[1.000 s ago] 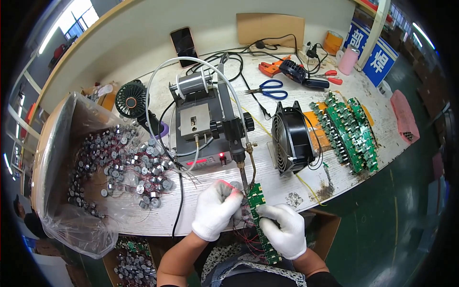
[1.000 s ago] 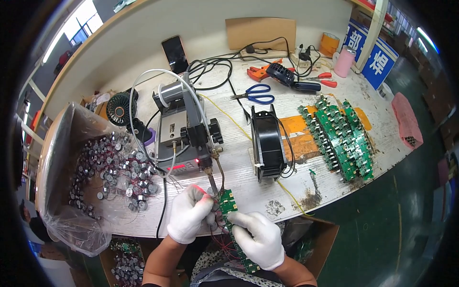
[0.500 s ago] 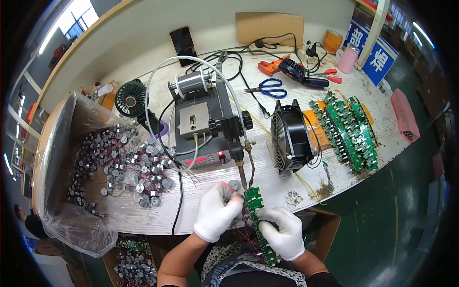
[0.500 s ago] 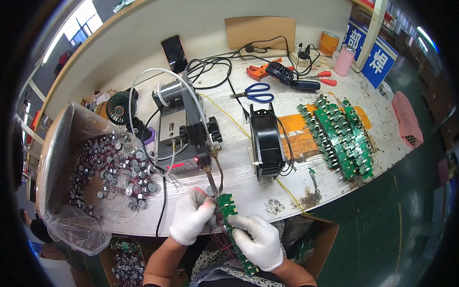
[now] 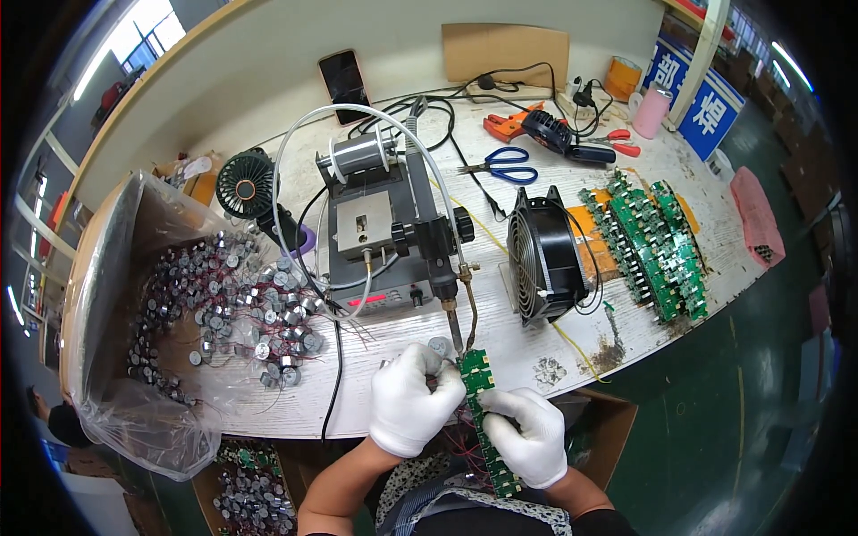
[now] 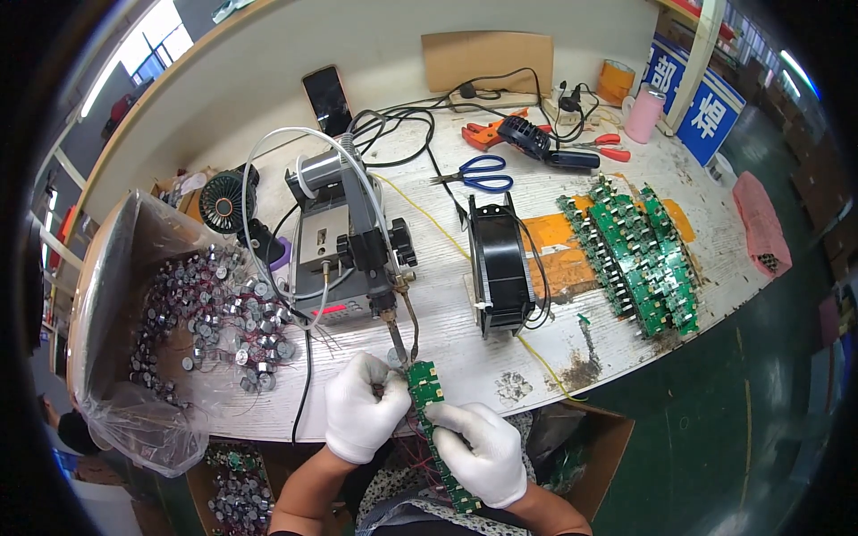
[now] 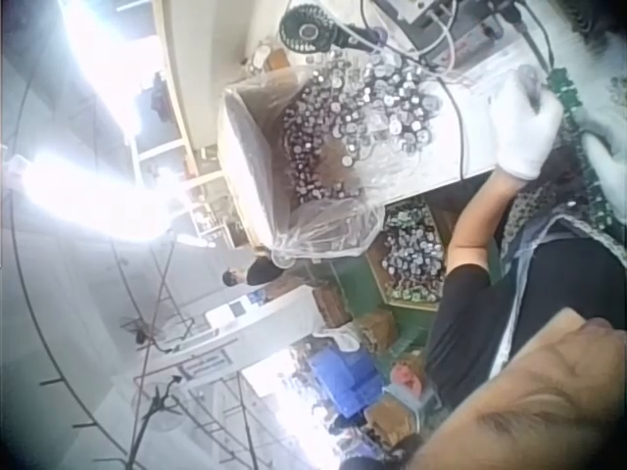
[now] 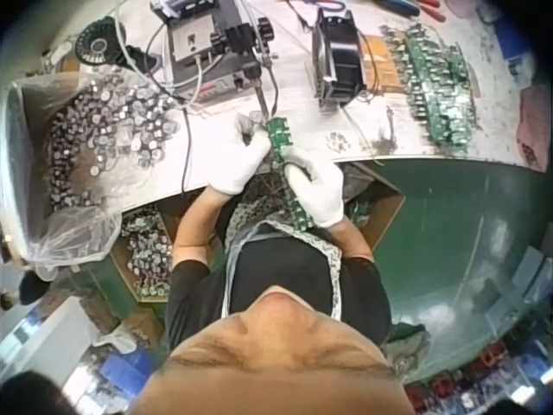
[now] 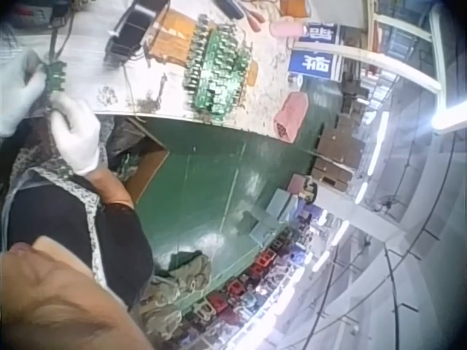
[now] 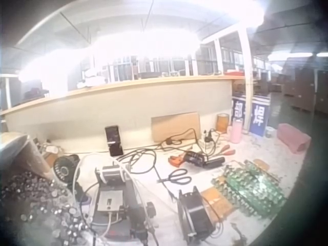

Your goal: The person assembles electronic components by soldering wires from small circular motor-like parts onto a green printed circuit board (PCB) using a soldering iron.

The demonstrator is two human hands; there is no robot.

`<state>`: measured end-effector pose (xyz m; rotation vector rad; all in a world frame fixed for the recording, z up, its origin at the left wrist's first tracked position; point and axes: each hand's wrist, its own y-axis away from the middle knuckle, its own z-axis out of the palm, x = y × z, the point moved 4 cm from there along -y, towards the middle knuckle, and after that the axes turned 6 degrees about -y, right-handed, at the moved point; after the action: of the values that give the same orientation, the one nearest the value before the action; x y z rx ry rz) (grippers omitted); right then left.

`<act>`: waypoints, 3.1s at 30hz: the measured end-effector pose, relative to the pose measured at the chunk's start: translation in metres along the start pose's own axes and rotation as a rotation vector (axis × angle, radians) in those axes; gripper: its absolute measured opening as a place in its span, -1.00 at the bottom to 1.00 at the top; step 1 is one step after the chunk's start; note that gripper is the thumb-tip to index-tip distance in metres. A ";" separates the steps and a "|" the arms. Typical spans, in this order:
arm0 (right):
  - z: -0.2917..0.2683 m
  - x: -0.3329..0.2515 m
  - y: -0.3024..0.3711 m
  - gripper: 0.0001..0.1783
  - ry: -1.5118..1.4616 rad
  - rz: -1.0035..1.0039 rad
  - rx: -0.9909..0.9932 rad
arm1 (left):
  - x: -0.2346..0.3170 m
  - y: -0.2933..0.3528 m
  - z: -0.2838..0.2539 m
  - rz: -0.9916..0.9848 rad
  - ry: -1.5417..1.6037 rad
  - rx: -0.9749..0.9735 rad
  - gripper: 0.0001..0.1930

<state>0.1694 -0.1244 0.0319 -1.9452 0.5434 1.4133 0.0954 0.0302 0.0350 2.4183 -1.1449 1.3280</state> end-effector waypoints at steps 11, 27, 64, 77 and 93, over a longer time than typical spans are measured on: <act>0.000 -0.004 0.001 -0.70 0.001 -0.045 0.050 | 0.013 0.001 0.000 0.187 -0.068 0.139 -0.80; 0.000 0.004 0.003 -0.72 0.010 -0.001 0.036 | 0.011 0.003 0.001 0.286 -0.177 0.142 -0.79; -0.001 0.004 0.007 -0.74 -0.054 0.046 -0.020 | 0.008 0.008 -0.004 0.204 -0.038 0.070 -0.84; -0.002 -0.004 0.028 -0.73 -0.100 0.083 -0.106 | -0.001 0.034 -0.017 -0.412 0.647 -0.382 -0.93; -0.008 -0.034 0.085 -0.73 -0.059 -0.112 -0.168 | 0.005 0.103 -0.041 -0.353 0.706 -0.513 -0.83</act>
<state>0.1070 -0.1908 0.0432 -2.0235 0.2925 1.4799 -0.0001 -0.0255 0.0413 1.5040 -0.7017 1.3753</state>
